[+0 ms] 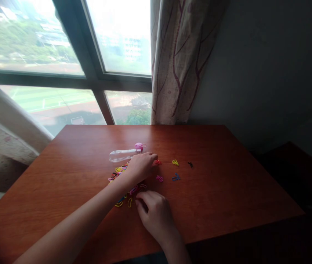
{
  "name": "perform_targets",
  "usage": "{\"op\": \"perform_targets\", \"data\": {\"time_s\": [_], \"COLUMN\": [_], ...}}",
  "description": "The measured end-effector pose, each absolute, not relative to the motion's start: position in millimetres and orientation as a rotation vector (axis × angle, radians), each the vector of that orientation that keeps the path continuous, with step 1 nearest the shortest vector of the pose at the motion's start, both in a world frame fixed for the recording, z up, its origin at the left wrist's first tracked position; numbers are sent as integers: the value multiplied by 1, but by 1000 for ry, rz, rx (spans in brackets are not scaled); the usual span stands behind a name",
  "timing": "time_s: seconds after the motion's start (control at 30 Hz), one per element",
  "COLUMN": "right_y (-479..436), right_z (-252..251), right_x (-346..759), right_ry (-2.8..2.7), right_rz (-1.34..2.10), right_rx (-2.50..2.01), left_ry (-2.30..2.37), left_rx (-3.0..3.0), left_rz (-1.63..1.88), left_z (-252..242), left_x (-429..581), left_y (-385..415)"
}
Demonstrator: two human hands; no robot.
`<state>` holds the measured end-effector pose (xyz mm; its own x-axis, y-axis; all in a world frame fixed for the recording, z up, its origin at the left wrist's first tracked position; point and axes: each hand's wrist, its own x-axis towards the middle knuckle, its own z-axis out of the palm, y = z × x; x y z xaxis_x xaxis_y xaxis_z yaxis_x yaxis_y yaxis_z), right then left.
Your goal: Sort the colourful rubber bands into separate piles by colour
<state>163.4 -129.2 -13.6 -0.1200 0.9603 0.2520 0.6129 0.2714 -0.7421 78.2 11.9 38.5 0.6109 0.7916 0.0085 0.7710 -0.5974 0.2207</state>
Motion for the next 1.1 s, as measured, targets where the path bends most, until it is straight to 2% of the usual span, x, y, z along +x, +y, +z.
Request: {"op": "perform_targets", "data": {"time_s": [0.3, 0.57, 0.87, 1.1], "right_y": [-131, -139, -138, -138], "right_z": [-11, -3, -12, -11], "right_x": [161, 144, 145, 161], "right_ry": [-1943, -1982, -1986, -1688], "right_rz": [531, 441, 388, 602], "right_rx": [-1520, -1665, -1591, -1495], "left_ry": [1369, 1229, 1248, 1251], "left_rx": [2545, 2317, 2321, 2292], "left_rz": [386, 929, 1005, 964], "left_z": [48, 14, -2, -3], "left_x": [15, -34, -50, -49], "left_y": [-32, -85, -100, -100]}}
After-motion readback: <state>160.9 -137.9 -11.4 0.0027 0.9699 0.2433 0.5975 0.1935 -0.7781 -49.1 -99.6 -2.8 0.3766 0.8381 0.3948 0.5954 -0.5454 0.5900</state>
